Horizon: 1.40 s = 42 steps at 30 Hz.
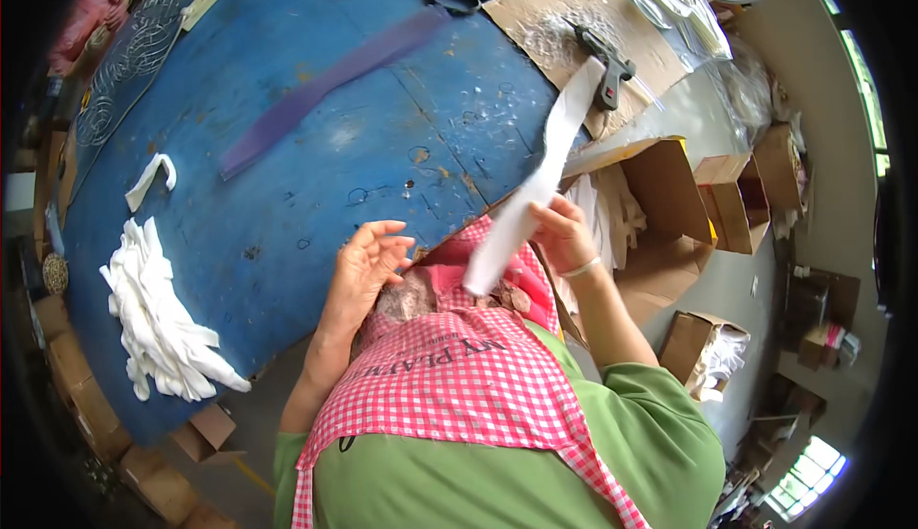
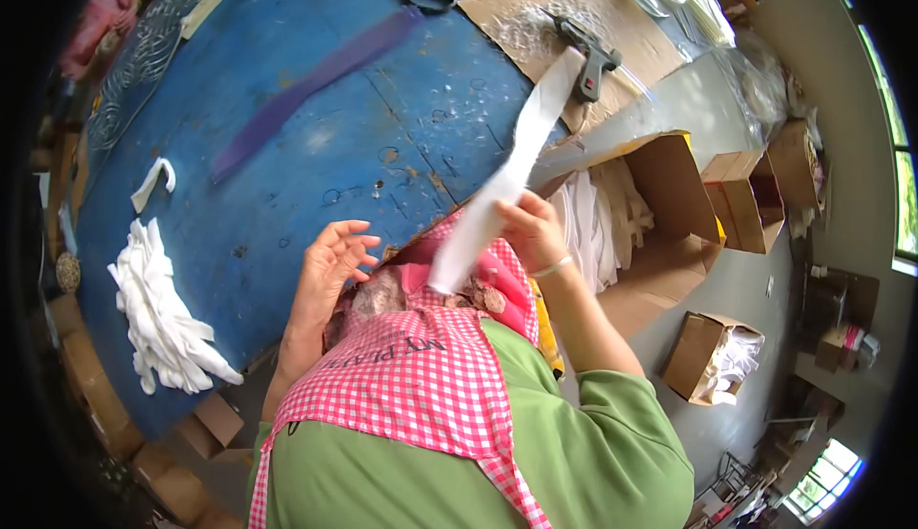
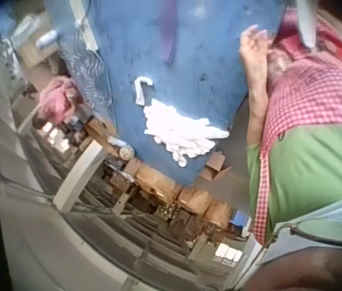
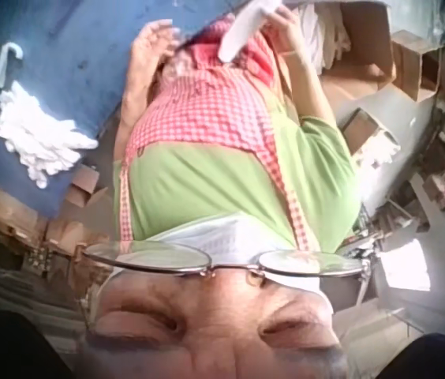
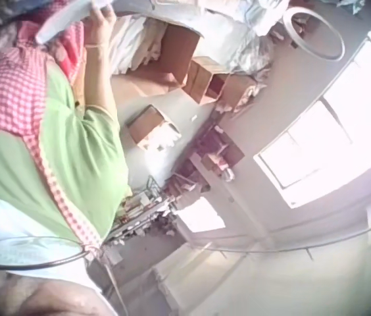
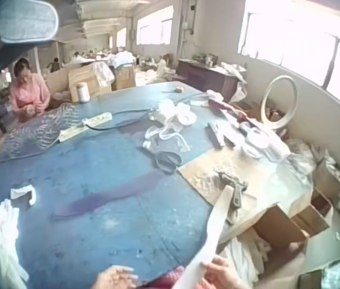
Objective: The person wraps plastic inserts with fabric strips, securing them with hot glue using a glue gun, and places the finished pieces into a box.
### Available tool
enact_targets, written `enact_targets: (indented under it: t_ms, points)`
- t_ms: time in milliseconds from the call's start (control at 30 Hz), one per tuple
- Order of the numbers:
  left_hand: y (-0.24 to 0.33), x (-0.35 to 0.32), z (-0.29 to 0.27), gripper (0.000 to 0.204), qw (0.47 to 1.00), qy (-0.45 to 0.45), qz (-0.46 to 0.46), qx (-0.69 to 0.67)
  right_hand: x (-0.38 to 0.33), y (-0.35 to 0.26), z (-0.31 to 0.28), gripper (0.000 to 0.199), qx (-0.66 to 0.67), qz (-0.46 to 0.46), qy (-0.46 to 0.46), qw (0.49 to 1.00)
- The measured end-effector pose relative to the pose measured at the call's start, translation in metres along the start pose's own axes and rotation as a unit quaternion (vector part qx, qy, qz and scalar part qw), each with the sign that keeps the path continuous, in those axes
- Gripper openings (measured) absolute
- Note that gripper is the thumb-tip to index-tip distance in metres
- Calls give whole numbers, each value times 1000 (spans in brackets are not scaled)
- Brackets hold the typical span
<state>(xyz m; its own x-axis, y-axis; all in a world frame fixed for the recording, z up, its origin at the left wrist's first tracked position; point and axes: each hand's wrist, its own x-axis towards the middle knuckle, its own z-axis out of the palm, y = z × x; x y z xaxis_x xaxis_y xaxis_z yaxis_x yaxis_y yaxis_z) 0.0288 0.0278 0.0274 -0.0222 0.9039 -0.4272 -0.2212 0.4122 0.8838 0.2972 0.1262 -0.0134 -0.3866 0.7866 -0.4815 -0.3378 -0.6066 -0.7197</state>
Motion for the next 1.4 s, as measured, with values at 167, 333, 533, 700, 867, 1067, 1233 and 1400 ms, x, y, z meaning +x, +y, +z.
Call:
enact_targets:
  t_ms: [167,333,533,700,867,1067,1233,1400]
  points:
    - [-6,2,-14,27,996,68,11,49,-34,14,-151,22,-125,49,121,984]
    - [-15,1,-23,23,994,101,-6,43,-79,70,-276,20,-163,84,242,953]
    - [-18,3,-28,24,992,112,-11,49,-98,101,-335,24,-309,123,318,888]
    - [-16,2,-25,24,992,117,-7,51,-75,86,-351,26,-286,80,308,904]
    - [-15,6,-23,23,992,115,-12,51,-67,59,-349,28,-313,26,322,893]
    - [-15,5,-24,24,991,121,-15,52,-62,74,-356,32,-319,39,312,894]
    - [-16,11,-32,24,991,121,-29,45,-63,142,-462,32,-513,102,408,748]
    - [-17,1,-31,22,993,110,0,33,-13,104,-347,25,-514,-50,371,772]
